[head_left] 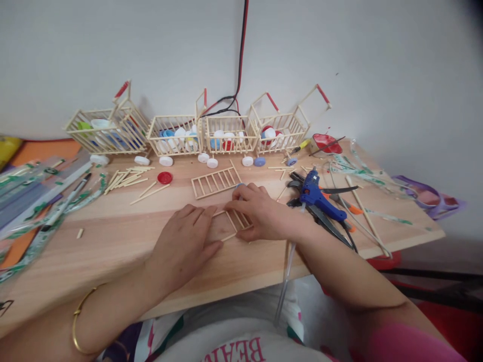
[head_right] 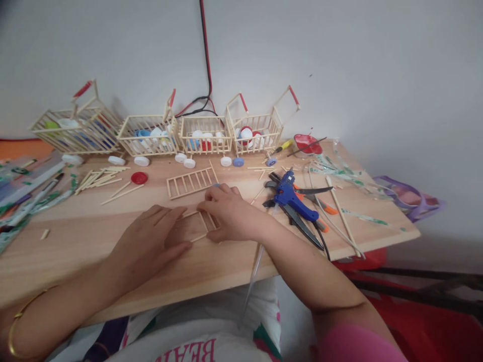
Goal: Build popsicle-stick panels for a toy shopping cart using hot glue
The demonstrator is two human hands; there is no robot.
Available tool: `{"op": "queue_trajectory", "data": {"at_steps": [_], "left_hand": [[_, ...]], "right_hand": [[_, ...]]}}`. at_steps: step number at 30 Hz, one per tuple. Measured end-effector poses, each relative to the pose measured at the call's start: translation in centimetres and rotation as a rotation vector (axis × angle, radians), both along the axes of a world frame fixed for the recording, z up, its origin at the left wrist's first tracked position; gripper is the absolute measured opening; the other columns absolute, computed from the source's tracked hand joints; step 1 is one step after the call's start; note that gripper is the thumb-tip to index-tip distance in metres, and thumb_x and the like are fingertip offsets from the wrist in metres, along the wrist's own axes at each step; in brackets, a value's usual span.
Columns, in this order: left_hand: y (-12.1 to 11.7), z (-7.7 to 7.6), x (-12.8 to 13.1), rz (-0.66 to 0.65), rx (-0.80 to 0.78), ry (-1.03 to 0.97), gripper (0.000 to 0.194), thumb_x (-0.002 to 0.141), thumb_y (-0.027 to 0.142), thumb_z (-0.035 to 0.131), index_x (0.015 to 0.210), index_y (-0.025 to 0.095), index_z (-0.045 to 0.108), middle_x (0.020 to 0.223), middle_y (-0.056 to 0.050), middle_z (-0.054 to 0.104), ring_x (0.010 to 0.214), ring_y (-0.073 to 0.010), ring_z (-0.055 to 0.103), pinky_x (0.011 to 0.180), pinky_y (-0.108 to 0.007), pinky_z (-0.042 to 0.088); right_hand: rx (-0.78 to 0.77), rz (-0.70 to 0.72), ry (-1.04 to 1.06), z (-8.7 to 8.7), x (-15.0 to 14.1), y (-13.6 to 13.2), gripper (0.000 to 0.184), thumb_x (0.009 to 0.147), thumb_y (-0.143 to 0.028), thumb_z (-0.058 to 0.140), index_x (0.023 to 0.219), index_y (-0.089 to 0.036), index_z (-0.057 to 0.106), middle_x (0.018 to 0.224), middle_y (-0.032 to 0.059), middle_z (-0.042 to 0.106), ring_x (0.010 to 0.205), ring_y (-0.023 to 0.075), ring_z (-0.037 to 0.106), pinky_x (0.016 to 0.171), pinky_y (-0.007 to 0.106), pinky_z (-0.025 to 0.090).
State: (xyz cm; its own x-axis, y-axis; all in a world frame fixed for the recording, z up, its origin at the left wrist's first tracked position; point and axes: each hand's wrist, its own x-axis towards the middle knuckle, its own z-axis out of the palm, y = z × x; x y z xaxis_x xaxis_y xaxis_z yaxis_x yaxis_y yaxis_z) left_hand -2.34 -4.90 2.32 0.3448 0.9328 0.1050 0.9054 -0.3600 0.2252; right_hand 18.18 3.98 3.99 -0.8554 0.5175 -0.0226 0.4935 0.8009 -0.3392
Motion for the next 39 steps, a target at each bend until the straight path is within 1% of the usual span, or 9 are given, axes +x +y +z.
{"op": "queue_trajectory", "data": {"at_steps": [7, 13, 18, 20, 23, 29, 31, 36, 39], "left_hand": [[-0.1, 0.0, 0.0, 0.019, -0.012, -0.017, 0.052, 0.076, 0.036, 0.063, 0.121, 0.013, 0.049, 0.107, -0.012, 0.063, 0.102, -0.0275, 0.054, 0.088, -0.04, 0.043], [0.0, 0.0, 0.0, 0.007, -0.025, -0.024, 0.055, 0.076, 0.038, 0.063, 0.122, 0.011, 0.049, 0.109, -0.013, 0.062, 0.103, -0.0278, 0.053, 0.09, -0.042, 0.043], [0.4, 0.0, -0.3, 0.024, -0.068, -0.073, 0.059, 0.073, 0.047, 0.066, 0.119, 0.014, 0.052, 0.109, -0.012, 0.062, 0.103, -0.0285, 0.052, 0.088, -0.043, 0.043], [0.7, -0.1, -0.5, 0.02, -0.087, -0.108, 0.053, 0.076, 0.046, 0.063, 0.117, 0.014, 0.054, 0.106, -0.011, 0.063, 0.1, -0.0274, 0.053, 0.086, -0.042, 0.044], [1.1, -0.3, -0.8, 0.0, -0.081, -0.154, 0.037, 0.084, 0.038, 0.055, 0.113, 0.015, 0.056, 0.102, -0.01, 0.063, 0.096, -0.0244, 0.054, 0.084, -0.04, 0.044], [1.8, -0.2, -0.5, -0.018, -0.107, -0.177, 0.021, 0.087, 0.029, 0.049, 0.096, 0.017, 0.063, 0.09, -0.007, 0.065, 0.087, -0.0214, 0.055, 0.08, -0.036, 0.044], [1.9, -0.2, -0.3, -0.025, -0.112, -0.161, 0.021, 0.087, 0.028, 0.047, 0.091, 0.017, 0.065, 0.087, -0.007, 0.065, 0.086, -0.0211, 0.056, 0.079, -0.036, 0.043], [2.2, -0.4, 0.2, 0.003, -0.054, -0.11, 0.023, 0.088, 0.026, 0.045, 0.091, 0.016, 0.066, 0.086, -0.008, 0.066, 0.086, -0.0212, 0.057, 0.079, -0.036, 0.043], [2.2, -0.4, 0.4, 0.043, -0.019, -0.097, 0.025, 0.089, 0.025, 0.043, 0.091, 0.016, 0.066, 0.087, -0.008, 0.066, 0.084, -0.021, 0.057, 0.078, -0.036, 0.043]], "right_hand": [[-0.01, 0.035, -0.011, 0.3, -0.2, 0.0, 0.051, 0.066, -0.034, 0.073, 0.113, -0.019, 0.06, 0.111, 0.0102, 0.05, 0.102, 0.0267, 0.041, 0.084, 0.038, 0.032], [-0.012, 0.038, -0.026, 0.6, -0.3, -0.1, 0.049, 0.066, -0.034, 0.072, 0.11, -0.018, 0.06, 0.11, 0.0103, 0.05, 0.101, 0.0267, 0.041, 0.083, 0.037, 0.032], [0.0, 0.058, -0.025, 0.5, -0.2, -0.1, 0.048, 0.065, -0.034, 0.072, 0.109, -0.018, 0.06, 0.109, 0.0098, 0.05, 0.1, 0.026, 0.041, 0.082, 0.037, 0.032], [0.005, 0.079, -0.023, 0.5, -0.2, -0.2, 0.047, 0.066, -0.032, 0.071, 0.109, -0.018, 0.059, 0.108, 0.0099, 0.05, 0.099, 0.0255, 0.041, 0.082, 0.037, 0.032], [0.007, 0.12, -0.02, 0.6, -0.3, -0.5, 0.046, 0.065, -0.028, 0.07, 0.109, -0.018, 0.059, 0.109, 0.0099, 0.05, 0.099, 0.0252, 0.04, 0.082, 0.037, 0.032], [0.025, 0.162, -0.02, 0.5, -0.3, -0.6, 0.043, 0.068, -0.024, 0.067, 0.11, -0.018, 0.059, 0.111, 0.0105, 0.049, 0.1, 0.0255, 0.04, 0.083, 0.038, 0.033], [0.037, 0.146, -0.022, 0.5, -0.1, -0.5, 0.045, 0.069, -0.022, 0.066, 0.112, -0.018, 0.058, 0.111, 0.0105, 0.05, 0.101, 0.0256, 0.04, 0.082, 0.037, 0.033], [0.033, 0.074, 0.005, 0.5, 0.5, -0.3, 0.047, 0.071, -0.02, 0.064, 0.117, -0.021, 0.056, 0.11, 0.0091, 0.051, 0.101, 0.0248, 0.041, 0.081, 0.036, 0.033], [0.003, 0.046, 0.038, 0.7, 0.6, -0.5, 0.027, 0.072, -0.024, 0.065, 0.099, -0.021, 0.064, 0.104, 0.0077, 0.052, 0.099, 0.0236, 0.042, 0.082, 0.036, 0.032]]}}
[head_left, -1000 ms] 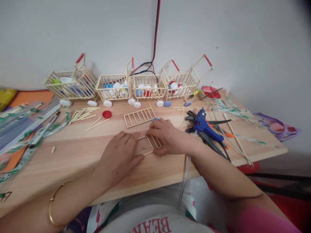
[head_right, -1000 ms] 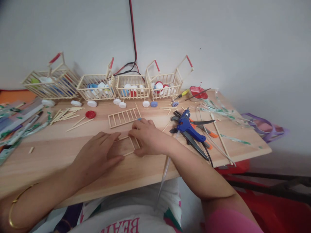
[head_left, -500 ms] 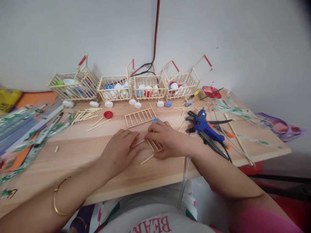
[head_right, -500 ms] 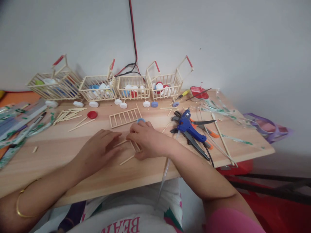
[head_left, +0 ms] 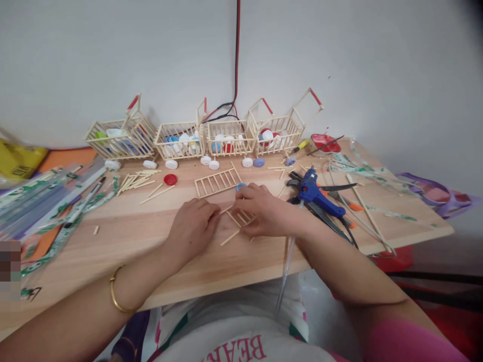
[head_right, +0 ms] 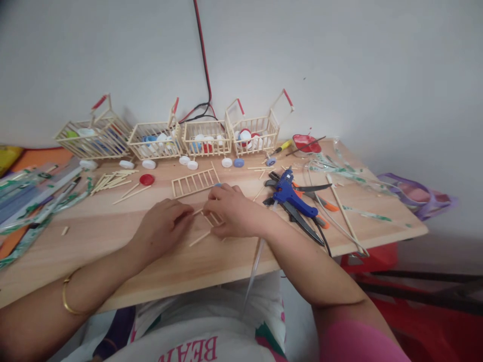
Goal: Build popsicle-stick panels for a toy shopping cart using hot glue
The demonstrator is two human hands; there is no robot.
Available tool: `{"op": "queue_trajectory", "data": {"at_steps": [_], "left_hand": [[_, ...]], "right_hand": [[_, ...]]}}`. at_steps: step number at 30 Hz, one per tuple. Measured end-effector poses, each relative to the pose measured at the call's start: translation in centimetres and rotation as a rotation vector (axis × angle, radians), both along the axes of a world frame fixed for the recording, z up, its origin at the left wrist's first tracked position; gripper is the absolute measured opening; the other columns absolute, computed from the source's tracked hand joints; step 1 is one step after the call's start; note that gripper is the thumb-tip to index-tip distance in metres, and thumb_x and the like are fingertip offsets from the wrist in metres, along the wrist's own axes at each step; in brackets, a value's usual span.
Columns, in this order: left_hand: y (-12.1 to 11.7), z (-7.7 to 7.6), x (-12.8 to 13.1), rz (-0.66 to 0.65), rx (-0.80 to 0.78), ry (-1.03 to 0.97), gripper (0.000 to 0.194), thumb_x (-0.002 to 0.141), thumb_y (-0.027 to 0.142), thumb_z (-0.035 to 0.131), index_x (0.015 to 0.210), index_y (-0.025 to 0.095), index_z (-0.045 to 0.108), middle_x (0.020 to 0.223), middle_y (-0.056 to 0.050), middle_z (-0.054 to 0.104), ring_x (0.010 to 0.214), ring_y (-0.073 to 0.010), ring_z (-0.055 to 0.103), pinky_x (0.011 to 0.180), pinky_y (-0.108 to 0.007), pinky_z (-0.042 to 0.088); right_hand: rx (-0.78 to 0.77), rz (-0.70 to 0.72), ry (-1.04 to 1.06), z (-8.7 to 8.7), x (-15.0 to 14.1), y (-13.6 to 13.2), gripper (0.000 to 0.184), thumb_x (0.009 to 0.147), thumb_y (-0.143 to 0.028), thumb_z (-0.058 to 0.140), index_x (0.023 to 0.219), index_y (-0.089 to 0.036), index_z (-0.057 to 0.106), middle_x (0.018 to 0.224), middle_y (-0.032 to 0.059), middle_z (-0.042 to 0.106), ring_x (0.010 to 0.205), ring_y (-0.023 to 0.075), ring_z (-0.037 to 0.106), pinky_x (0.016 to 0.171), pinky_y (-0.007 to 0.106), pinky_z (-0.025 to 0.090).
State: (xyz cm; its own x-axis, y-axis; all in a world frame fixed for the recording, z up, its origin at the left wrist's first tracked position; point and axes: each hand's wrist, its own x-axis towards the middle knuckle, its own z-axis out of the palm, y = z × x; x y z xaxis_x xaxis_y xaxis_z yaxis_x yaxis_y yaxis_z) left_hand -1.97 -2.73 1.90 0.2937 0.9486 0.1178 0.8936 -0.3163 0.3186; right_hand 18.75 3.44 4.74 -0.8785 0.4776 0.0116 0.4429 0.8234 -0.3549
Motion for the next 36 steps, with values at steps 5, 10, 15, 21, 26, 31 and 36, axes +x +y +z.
{"op": "queue_trajectory", "data": {"at_steps": [5, 10, 15, 21, 26, 31, 36], "left_hand": [[-0.2, 0.2, 0.2, 0.025, 0.019, 0.005, 0.024, 0.089, 0.025, 0.044, 0.093, 0.016, 0.066, 0.088, -0.008, 0.066, 0.085, -0.021, 0.057, 0.079, -0.035, 0.043], [-0.2, 0.2, 0.4, 0.005, 0.008, 0.032, 0.024, 0.089, 0.025, 0.043, 0.09, 0.016, 0.065, 0.085, -0.008, 0.065, 0.083, -0.0211, 0.057, 0.075, -0.034, 0.041], [-0.4, 0.5, 0.7, -0.014, -0.062, 0.085, 0.025, 0.089, 0.027, 0.043, 0.083, 0.016, 0.064, 0.079, -0.007, 0.065, 0.078, -0.0217, 0.057, 0.072, -0.035, 0.04], [-0.9, 0.9, 0.8, -0.012, -0.138, 0.044, 0.024, 0.088, 0.024, 0.042, 0.079, 0.016, 0.063, 0.079, -0.006, 0.064, 0.075, -0.019, 0.058, 0.067, -0.03, 0.04], [-1.0, 0.9, 0.6, -0.021, -0.151, 0.003, 0.019, 0.086, 0.028, 0.047, 0.081, 0.017, 0.062, 0.082, -0.006, 0.063, 0.077, -0.019, 0.059, 0.066, -0.029, 0.041], [-1.0, 0.4, 0.8, -0.059, -0.12, 0.03, 0.022, 0.087, 0.025, 0.043, 0.079, 0.017, 0.062, 0.084, -0.007, 0.062, 0.078, -0.019, 0.059, 0.068, -0.03, 0.042], [-1.1, 1.2, 0.6, -0.076, -0.168, -0.019, 0.02, 0.085, 0.022, 0.044, 0.08, 0.017, 0.062, 0.079, -0.005, 0.065, 0.072, -0.018, 0.058, 0.067, -0.03, 0.042]], "right_hand": [[-0.022, -0.034, 0.042, 0.5, -0.1, -0.4, 0.012, 0.078, -0.031, 0.063, 0.077, -0.02, 0.067, 0.093, 0.0054, 0.054, 0.092, 0.0203, 0.045, 0.08, 0.034, 0.029], [0.053, -0.122, 0.021, -0.2, -0.9, -0.7, 0.013, 0.079, -0.03, 0.061, 0.075, -0.019, 0.067, 0.088, 0.0059, 0.056, 0.091, 0.0206, 0.044, 0.076, 0.034, 0.027], [0.146, -0.151, -0.073, -0.8, -2.0, -1.4, 0.015, 0.078, -0.025, 0.058, 0.069, -0.015, 0.066, 0.088, 0.0092, 0.058, 0.091, 0.0233, 0.044, 0.075, 0.037, 0.027], [0.006, -0.063, -0.057, -0.1, -1.6, -2.0, 0.005, 0.071, -0.017, 0.061, 0.066, -0.016, 0.065, 0.084, 0.0069, 0.06, 0.089, 0.0218, 0.049, 0.076, 0.036, 0.031], [-0.259, -0.003, 0.242, 1.8, -0.5, -1.7, 0.003, 0.077, -0.018, 0.06, 0.075, -0.018, 0.063, 0.087, 0.0031, 0.058, 0.081, 0.0137, 0.053, 0.077, 0.03, 0.039], [-0.301, -0.294, 0.502, 3.3, 1.0, -0.3, 0.008, 0.08, -0.024, 0.056, 0.076, -0.017, 0.056, 0.073, -0.0006, 0.055, 0.064, 0.0098, 0.048, 0.061, 0.024, 0.039], [-0.192, -0.452, 0.448, 1.6, 2.1, 2.2, 0.017, 0.076, -0.019, 0.057, 0.092, -0.017, 0.055, 0.072, -0.0018, 0.056, 0.062, 0.0099, 0.049, 0.059, 0.023, 0.037]]}}
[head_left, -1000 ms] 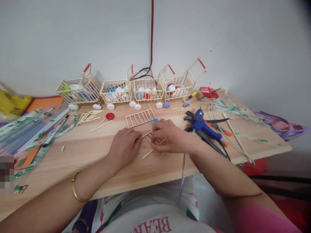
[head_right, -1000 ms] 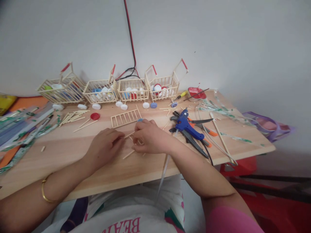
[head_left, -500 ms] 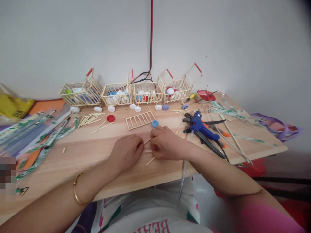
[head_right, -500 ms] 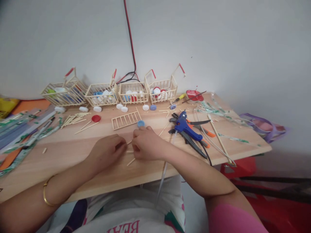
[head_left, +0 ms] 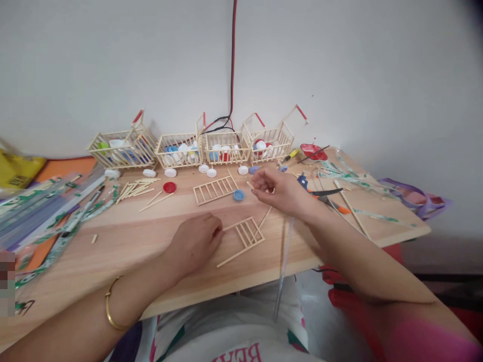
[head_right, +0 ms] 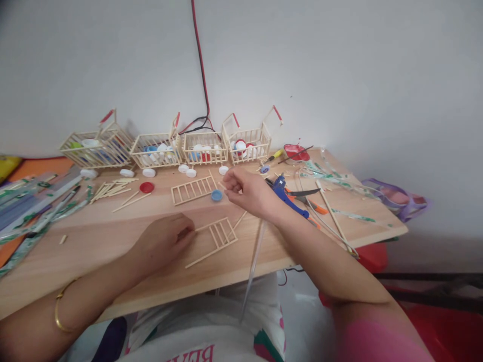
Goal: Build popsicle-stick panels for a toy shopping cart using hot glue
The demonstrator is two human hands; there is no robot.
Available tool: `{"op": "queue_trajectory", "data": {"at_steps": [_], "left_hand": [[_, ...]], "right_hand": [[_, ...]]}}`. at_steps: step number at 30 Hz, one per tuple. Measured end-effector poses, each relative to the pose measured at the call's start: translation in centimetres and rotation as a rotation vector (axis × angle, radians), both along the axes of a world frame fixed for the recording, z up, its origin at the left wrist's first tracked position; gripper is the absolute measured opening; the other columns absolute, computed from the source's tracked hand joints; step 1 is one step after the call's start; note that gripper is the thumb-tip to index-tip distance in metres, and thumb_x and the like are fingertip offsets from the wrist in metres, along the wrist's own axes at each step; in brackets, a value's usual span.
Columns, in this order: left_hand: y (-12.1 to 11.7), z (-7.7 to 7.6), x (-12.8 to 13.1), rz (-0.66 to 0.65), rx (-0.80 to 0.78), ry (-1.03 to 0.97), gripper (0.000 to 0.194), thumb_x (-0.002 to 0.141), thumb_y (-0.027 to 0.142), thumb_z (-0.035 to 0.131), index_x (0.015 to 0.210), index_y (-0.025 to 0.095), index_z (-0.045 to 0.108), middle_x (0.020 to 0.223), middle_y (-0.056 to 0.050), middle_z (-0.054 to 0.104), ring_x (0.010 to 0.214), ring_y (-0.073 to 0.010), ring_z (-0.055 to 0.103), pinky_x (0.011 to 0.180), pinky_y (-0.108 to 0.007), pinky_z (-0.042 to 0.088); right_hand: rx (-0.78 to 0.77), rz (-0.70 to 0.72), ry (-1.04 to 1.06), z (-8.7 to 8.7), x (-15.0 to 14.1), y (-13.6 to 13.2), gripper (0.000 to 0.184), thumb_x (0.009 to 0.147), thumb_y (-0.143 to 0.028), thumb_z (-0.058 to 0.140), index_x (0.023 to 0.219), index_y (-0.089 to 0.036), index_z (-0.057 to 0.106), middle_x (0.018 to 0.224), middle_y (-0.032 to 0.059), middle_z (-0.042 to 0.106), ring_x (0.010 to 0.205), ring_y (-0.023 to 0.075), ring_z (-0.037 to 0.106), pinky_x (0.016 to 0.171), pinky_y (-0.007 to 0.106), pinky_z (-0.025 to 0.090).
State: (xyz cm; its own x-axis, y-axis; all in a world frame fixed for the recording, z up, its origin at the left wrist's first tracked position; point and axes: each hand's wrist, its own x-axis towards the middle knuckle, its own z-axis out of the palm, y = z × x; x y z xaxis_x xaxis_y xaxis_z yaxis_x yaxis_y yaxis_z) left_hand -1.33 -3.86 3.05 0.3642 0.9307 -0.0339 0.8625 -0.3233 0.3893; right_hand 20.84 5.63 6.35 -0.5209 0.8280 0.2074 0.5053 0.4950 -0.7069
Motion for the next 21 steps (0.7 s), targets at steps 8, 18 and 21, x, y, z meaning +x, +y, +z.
{"op": "queue_trajectory", "data": {"at_steps": [8, 18, 21], "left_hand": [[0.4, 1.4, -2.0, -0.108, -0.193, -0.362, 0.025, 0.083, 0.022, 0.046, 0.095, 0.02, 0.067, 0.086, -0.002, 0.068, 0.074, -0.0136, 0.059, 0.069, -0.025, 0.045], [1.1, 1.1, -3.6, 0.141, -0.373, -0.777, 0.033, 0.08, 0.038, 0.057, 0.104, 0.018, 0.065, 0.093, -0.005, 0.068, 0.073, -0.0149, 0.058, 0.064, -0.028, 0.047], [1.0, 1.4, -3.5, 0.152, -0.383, -0.774, 0.036, 0.079, 0.038, 0.057, 0.109, 0.02, 0.065, 0.093, -0.005, 0.068, 0.069, -0.0131, 0.055, 0.062, -0.027, 0.046]], "right_hand": [[0.079, 0.193, -0.479, -2.1, -2.2, 2.3, 0.042, 0.071, -0.011, 0.054, 0.113, -0.016, 0.058, 0.073, -0.0005, 0.062, 0.061, 0.0112, 0.051, 0.056, 0.022, 0.031], [0.216, -0.037, -0.766, -0.6, 0.8, 0.3, 0.022, 0.081, -0.014, 0.049, 0.101, -0.015, 0.059, 0.087, 0.0092, 0.066, 0.077, 0.0186, 0.058, 0.065, 0.026, 0.035], [0.146, 0.225, -0.699, -0.5, 1.0, -1.8, 0.016, 0.088, -0.022, 0.045, 0.082, -0.016, 0.059, 0.087, 0.0081, 0.064, 0.078, 0.0163, 0.058, 0.068, 0.025, 0.038]]}}
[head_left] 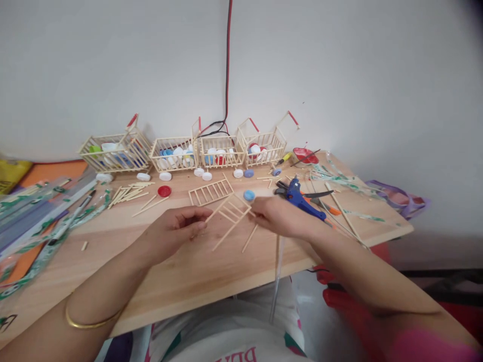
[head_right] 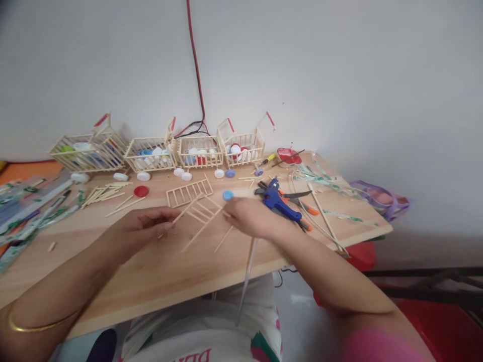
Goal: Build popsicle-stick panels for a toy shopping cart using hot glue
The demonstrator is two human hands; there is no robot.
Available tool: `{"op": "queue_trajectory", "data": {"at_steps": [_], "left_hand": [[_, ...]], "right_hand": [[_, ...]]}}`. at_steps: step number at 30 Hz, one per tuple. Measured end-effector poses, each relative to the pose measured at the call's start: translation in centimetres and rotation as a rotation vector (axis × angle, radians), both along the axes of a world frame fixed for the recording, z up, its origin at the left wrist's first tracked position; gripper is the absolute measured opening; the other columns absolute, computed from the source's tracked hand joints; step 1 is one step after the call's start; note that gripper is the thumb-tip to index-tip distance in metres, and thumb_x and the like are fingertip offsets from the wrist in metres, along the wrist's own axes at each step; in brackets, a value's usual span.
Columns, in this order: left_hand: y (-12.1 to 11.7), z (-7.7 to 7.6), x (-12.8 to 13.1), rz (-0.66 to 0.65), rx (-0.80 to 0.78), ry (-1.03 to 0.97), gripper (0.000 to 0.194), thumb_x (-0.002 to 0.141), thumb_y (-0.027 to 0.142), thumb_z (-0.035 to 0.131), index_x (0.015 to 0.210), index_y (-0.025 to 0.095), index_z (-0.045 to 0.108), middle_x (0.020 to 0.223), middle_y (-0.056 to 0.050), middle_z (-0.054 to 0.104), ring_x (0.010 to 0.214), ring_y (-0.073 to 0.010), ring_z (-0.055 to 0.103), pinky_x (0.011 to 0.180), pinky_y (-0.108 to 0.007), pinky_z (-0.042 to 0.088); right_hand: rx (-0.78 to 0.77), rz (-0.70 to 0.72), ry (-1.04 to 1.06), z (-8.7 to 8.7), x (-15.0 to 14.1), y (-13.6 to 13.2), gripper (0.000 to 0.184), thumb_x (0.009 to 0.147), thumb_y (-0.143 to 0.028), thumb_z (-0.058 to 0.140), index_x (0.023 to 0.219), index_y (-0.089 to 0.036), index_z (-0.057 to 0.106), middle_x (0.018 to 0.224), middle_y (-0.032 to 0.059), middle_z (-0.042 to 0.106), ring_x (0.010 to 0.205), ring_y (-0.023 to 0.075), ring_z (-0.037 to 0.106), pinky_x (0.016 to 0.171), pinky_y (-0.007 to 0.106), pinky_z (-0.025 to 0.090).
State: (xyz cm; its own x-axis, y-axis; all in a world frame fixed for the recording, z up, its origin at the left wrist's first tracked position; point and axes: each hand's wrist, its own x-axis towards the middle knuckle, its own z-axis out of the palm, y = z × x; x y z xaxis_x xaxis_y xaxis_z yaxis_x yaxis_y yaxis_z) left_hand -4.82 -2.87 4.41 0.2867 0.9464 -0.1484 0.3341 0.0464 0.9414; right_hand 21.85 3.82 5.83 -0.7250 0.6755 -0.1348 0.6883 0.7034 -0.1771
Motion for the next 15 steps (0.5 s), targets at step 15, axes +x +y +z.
{"op": "queue_trajectory", "data": {"at_steps": [15], "left_hand": [[0.9, 1.4, -3.9, 0.1, 0.064, -0.271, 0.019, 0.068, 0.029, 0.074, 0.085, 0.021, 0.074, 0.068, -0.002, 0.063, 0.059, -0.0098, 0.054, 0.057, -0.021, 0.046]], "right_hand": [[-0.181, -0.124, 0.17, -0.4, 1.1, -1.0, 0.023, 0.083, -0.026, 0.054, 0.105, -0.019, 0.051, 0.073, 0.0, 0.063, 0.062, 0.0128, 0.054, 0.054, 0.021, 0.031]]}}
